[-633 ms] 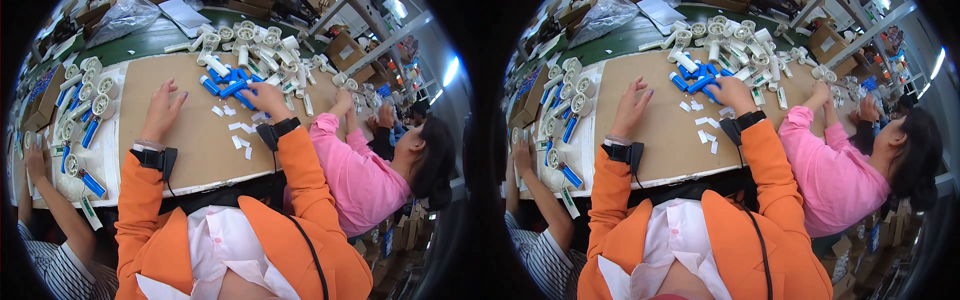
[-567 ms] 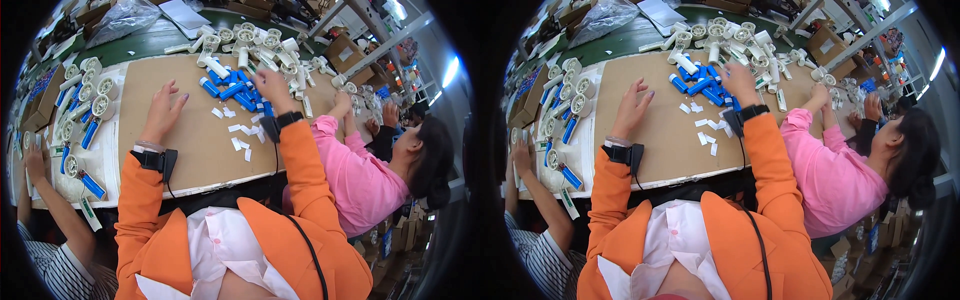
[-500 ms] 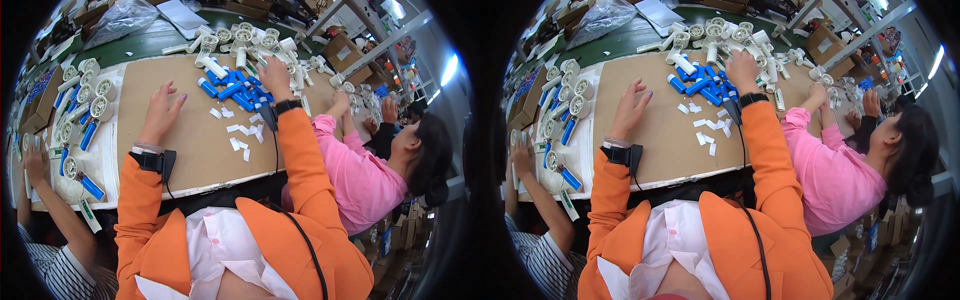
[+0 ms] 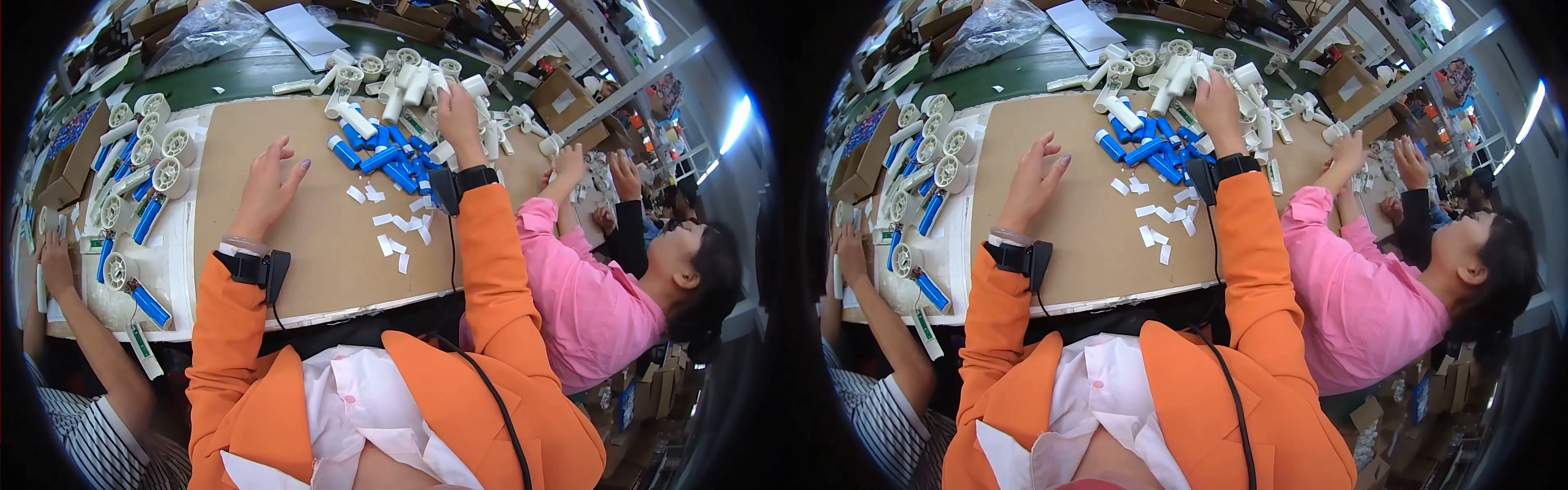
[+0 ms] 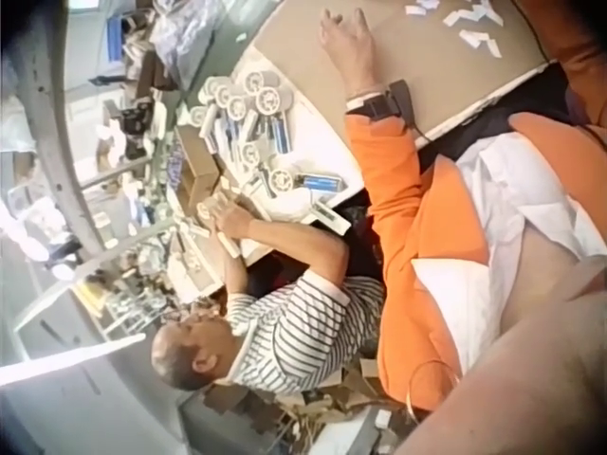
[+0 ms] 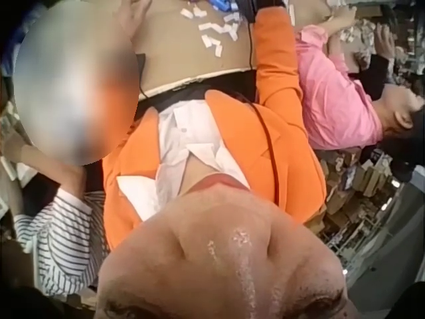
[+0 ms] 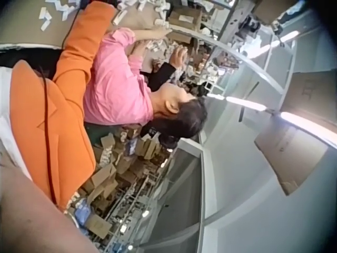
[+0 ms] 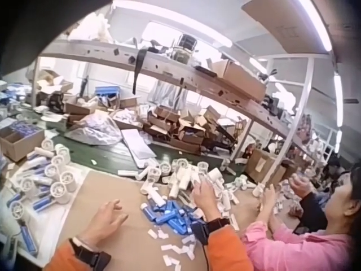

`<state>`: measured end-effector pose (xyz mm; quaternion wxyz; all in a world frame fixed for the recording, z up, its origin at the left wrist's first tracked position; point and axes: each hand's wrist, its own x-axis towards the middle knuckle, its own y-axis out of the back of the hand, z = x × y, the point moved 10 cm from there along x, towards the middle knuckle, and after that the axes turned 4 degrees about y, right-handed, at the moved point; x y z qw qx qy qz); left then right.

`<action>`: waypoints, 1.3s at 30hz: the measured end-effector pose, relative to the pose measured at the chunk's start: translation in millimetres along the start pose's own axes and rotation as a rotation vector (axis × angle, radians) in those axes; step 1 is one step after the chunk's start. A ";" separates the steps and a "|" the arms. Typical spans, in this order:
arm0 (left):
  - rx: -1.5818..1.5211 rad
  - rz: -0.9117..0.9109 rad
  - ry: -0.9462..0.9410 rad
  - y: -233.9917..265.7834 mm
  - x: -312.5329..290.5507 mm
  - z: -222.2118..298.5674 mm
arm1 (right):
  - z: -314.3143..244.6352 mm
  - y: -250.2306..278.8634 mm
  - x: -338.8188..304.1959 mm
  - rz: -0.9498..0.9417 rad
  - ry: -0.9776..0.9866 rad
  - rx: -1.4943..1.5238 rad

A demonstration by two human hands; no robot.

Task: The person picks up a battery and a plastic housing, inserts the battery into the housing, and presses the wires into place. They then pick up a small white sticker, press it onto the battery, and set the assembly aside.

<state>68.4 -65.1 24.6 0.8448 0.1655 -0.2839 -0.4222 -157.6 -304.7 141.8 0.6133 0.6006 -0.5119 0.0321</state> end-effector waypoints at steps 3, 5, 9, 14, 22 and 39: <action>-0.044 -0.050 0.023 -4.8 -1.4 -1.3 | -24.3 10.1 2.2 -0.042 -0.021 0.274; -0.139 -0.099 0.049 -9.1 -0.5 0.7 | -45.0 6.6 -5.4 -0.178 -0.159 0.685; -0.378 -0.286 0.130 -25.5 -12.8 8.7 | -78.6 -15.1 -25.0 -0.338 -0.170 0.954; -0.499 -0.411 0.104 -35.5 -18.1 19.4 | -123.3 -13.6 -53.0 -0.404 -0.199 1.118; -0.484 -0.187 0.170 -18.9 1.1 -13.8 | -154.6 -26.3 -140.1 -0.639 0.027 0.724; -0.294 -0.564 0.046 -49.5 -20.5 12.2 | -172.6 38.1 -177.7 -0.681 0.190 0.303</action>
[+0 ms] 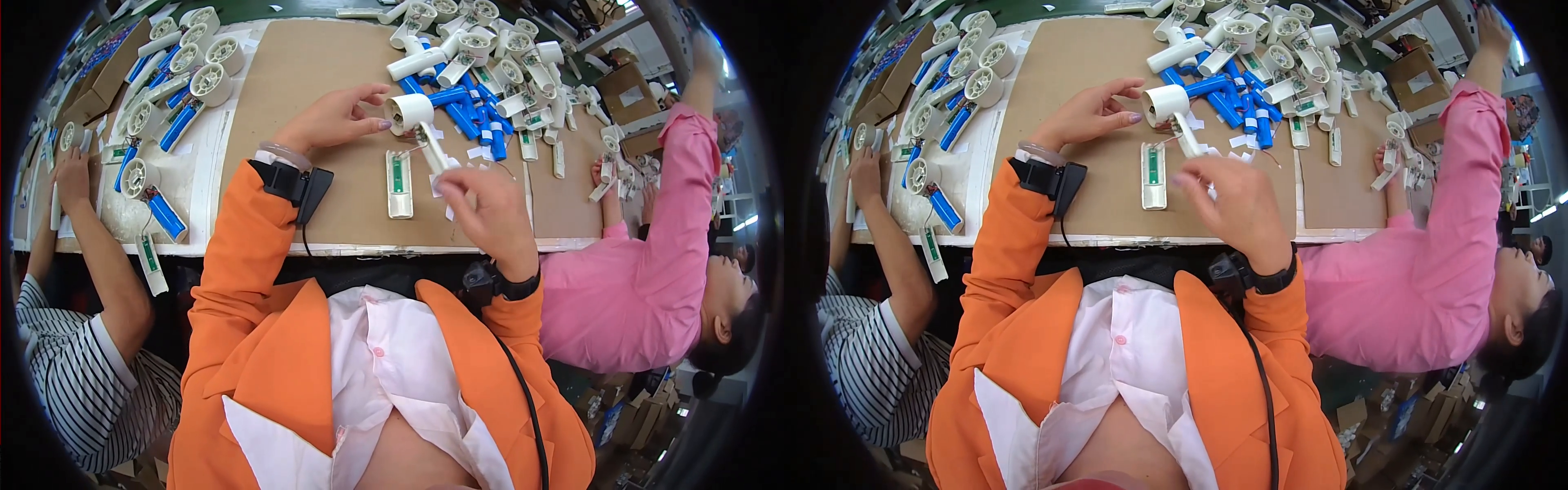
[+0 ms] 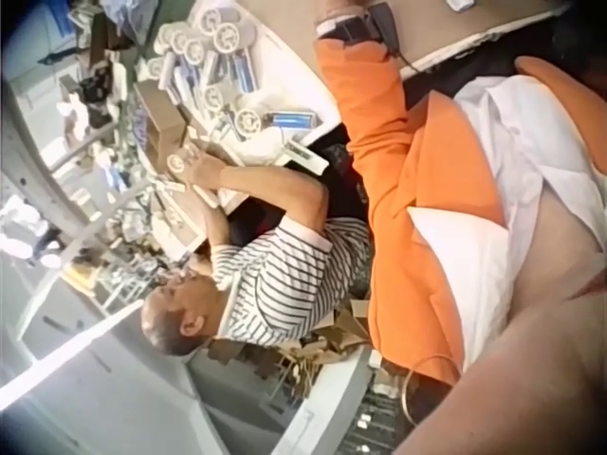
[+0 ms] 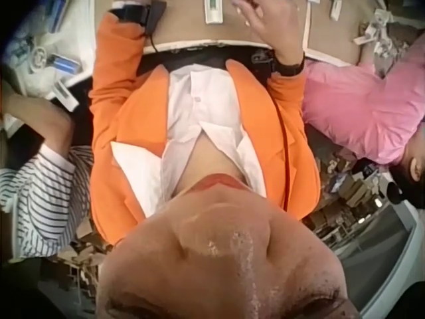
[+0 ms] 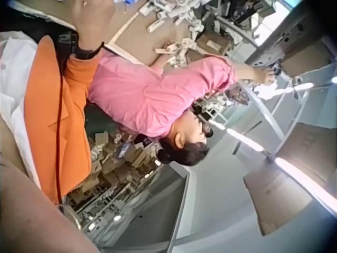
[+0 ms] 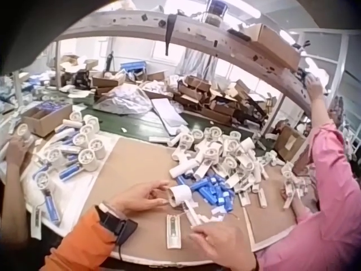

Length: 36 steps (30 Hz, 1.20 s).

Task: The person picks up a battery and a plastic housing, inserts the battery into the housing, and presses the wires into place. They then pick up a small white sticker, press it onto the battery, and set the assembly aside.

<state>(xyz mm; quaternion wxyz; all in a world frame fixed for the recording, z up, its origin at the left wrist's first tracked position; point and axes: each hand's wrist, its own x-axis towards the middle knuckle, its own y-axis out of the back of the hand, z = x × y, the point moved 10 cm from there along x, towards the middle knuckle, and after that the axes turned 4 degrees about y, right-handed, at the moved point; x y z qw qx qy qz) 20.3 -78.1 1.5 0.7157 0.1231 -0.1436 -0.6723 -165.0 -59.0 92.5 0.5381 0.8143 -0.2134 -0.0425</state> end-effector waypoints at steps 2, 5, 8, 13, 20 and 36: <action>0.007 -0.015 0.006 -1.2 -1.2 -4.0 | -24.6 30.0 2.3 0.320 0.199 -0.360; 0.032 -0.037 0.006 -2.2 -1.5 -0.3 | 15.8 -2.2 18.2 0.331 0.105 -0.326; 0.088 -0.081 -0.022 -8.5 -5.0 5.2 | 53.5 -27.2 27.5 0.293 -0.014 -0.199; 0.141 -0.016 -0.079 -17.5 -9.7 17.5 | 71.2 -53.4 58.5 0.175 -0.162 0.136; 0.489 0.213 -0.189 -9.1 -12.6 19.1 | 76.8 -67.3 76.1 0.156 -0.091 0.224; 0.498 0.238 -0.339 32.8 -18.7 40.4 | 75.2 -75.3 67.0 0.024 -0.157 0.180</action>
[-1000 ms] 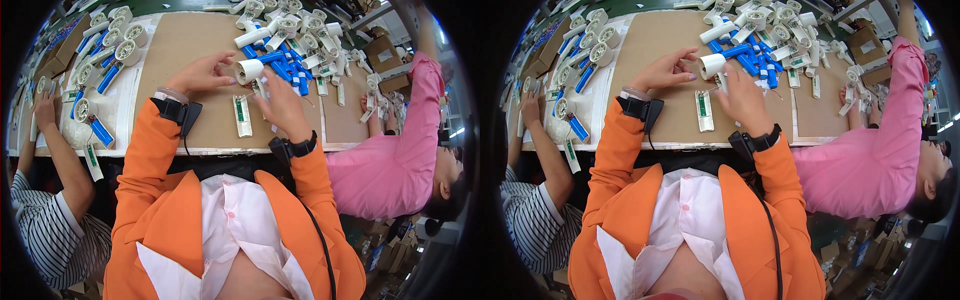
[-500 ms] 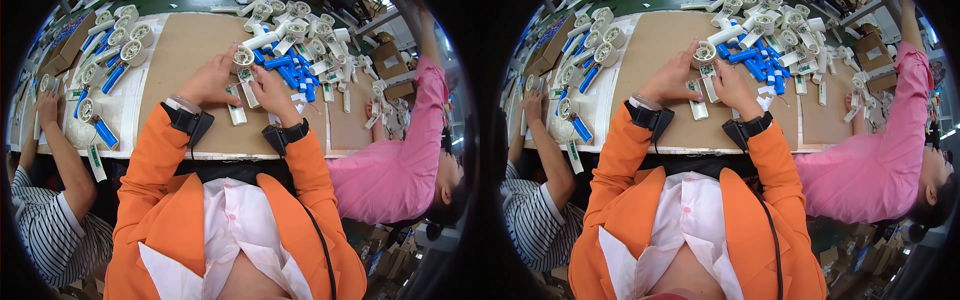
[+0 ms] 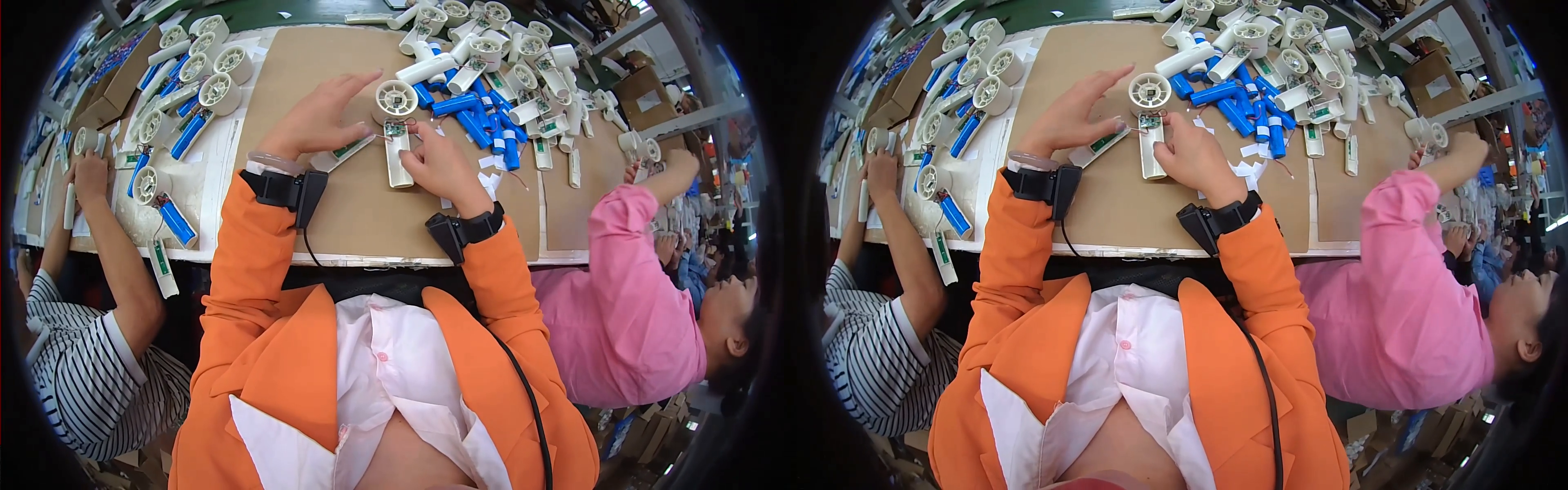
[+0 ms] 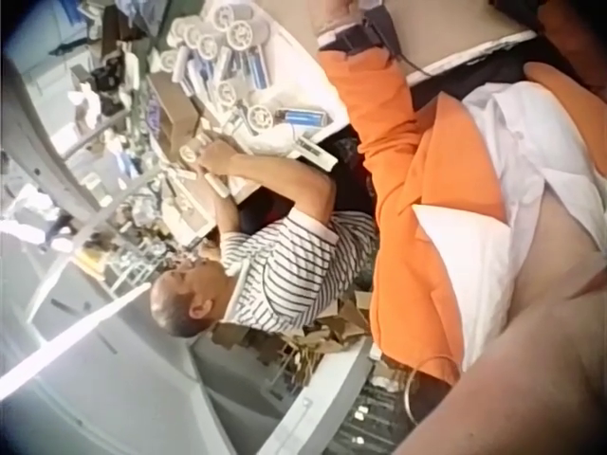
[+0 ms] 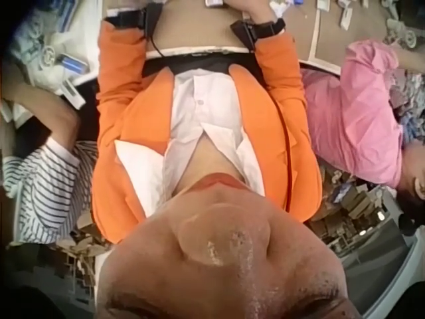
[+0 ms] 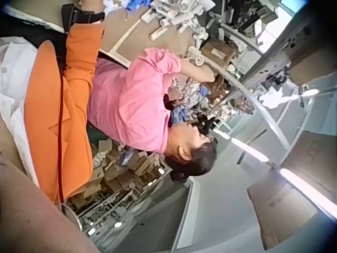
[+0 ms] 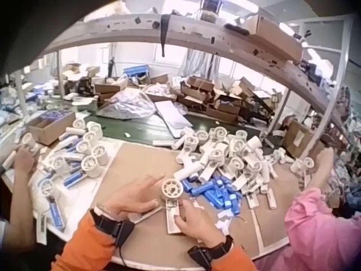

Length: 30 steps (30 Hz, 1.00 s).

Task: The person picks up a battery and a plastic housing, inserts the battery into the housing, and presses the wires into place. They then pick up a small white sticker, press it onto the battery, and set the assembly aside.

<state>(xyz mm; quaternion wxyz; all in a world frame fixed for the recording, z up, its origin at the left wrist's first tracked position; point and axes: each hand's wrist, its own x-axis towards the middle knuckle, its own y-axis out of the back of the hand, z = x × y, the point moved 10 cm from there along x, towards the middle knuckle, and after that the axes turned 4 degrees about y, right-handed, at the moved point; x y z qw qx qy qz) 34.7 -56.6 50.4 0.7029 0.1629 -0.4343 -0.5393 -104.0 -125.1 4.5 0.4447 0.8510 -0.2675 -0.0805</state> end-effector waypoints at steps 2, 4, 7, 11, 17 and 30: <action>0.004 0.037 -0.040 -9.2 2.4 5.6 | -4.0 -0.4 0.1 0.003 0.035 0.038; 0.002 0.119 -0.113 -10.1 3.5 21.6 | -5.9 2.4 0.2 -0.012 0.021 0.026; -0.154 -0.028 0.065 -25.7 4.8 10.4 | -6.9 5.2 0.2 -0.047 -0.004 -0.003; -0.183 -0.107 0.116 -33.6 7.5 4.6 | -3.3 7.7 -0.3 -0.055 -0.002 -0.020; -0.254 -0.139 0.198 -28.8 3.7 -2.7 | 2.1 21.5 4.6 -0.022 -0.003 0.124; -0.268 0.052 0.117 4.6 15.3 19.2 | 23.7 62.5 6.3 0.377 0.070 -0.743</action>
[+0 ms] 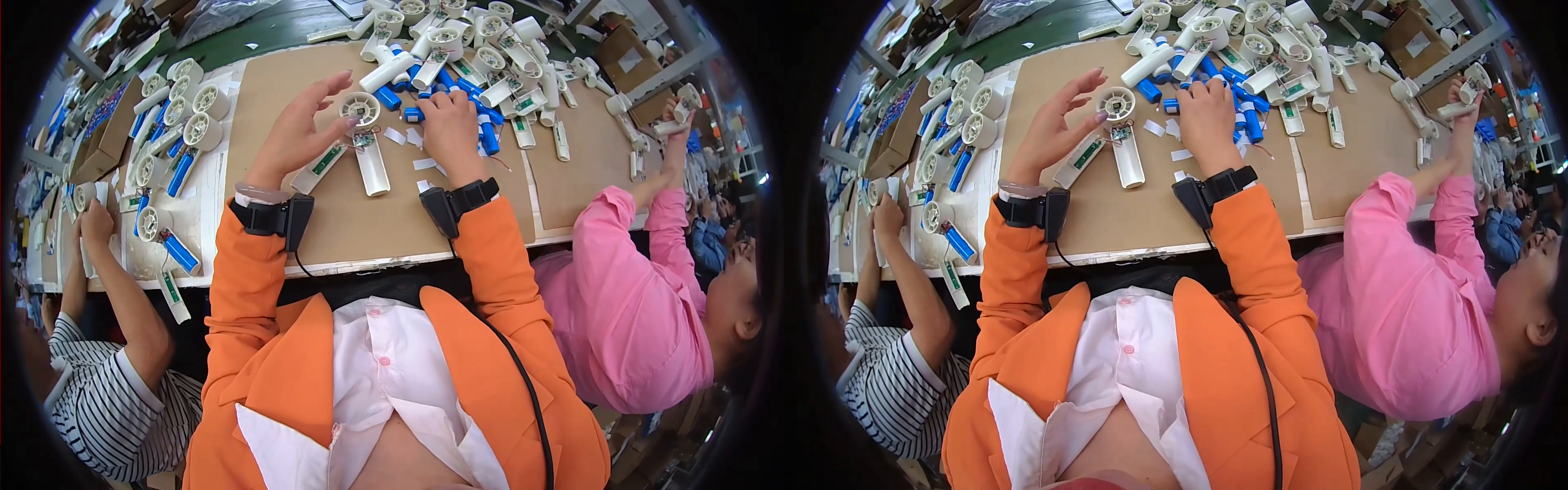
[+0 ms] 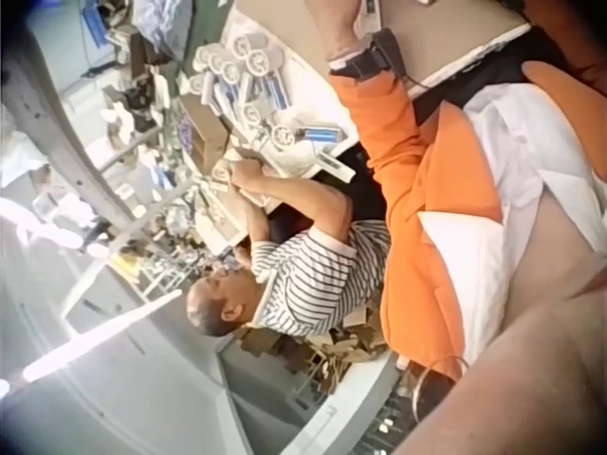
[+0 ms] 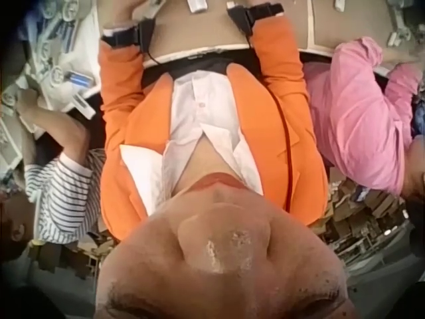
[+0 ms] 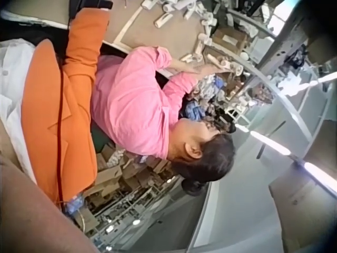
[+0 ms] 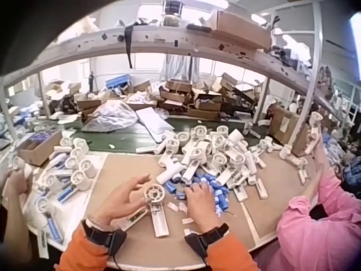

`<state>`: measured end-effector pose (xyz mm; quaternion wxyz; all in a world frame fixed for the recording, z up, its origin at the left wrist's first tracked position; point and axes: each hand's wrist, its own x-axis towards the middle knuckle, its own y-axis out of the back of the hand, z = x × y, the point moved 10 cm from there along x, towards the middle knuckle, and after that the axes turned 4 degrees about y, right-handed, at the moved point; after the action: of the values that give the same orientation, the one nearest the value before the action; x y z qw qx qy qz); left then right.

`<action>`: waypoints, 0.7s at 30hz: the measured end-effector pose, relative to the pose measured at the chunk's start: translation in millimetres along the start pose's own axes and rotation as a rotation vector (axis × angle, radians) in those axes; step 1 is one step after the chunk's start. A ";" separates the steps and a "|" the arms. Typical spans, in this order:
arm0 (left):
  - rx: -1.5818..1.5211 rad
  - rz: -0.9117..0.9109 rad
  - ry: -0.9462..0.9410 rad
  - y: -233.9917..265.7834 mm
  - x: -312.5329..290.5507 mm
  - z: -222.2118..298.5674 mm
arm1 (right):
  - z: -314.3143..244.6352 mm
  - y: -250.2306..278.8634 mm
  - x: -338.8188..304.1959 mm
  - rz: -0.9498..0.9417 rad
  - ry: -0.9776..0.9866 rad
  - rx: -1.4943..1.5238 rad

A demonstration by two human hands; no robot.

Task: The person picks up a battery and a plastic housing, inserts the battery into the housing, and presses the wires into place. They then pick up a small white sticker, press it onto the battery, and set the assembly aside.

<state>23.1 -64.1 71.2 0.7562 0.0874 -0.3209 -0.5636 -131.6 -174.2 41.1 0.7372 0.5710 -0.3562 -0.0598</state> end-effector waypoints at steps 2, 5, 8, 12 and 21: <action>-0.051 -0.005 -0.018 -0.1 3.1 10.0 | 3.8 5.6 0.1 0.040 -0.006 0.019; -0.184 0.033 -0.040 4.9 4.0 11.3 | -4.3 30.1 9.2 0.115 0.009 0.065; -0.363 0.042 -0.002 -1.3 4.7 6.3 | 4.8 22.1 8.8 0.091 -0.303 1.288; -0.612 -0.045 0.152 -21.2 2.4 5.6 | -25.2 20.3 6.1 0.042 -0.208 1.654; -0.767 -0.128 0.276 -38.3 -5.2 0.0 | -54.1 20.2 2.3 -0.184 -0.150 1.808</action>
<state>-8.2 -72.8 50.3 0.7332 -0.1063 0.0229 -0.6713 -104.2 -125.1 54.9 -0.0241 0.9521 -0.2673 0.1467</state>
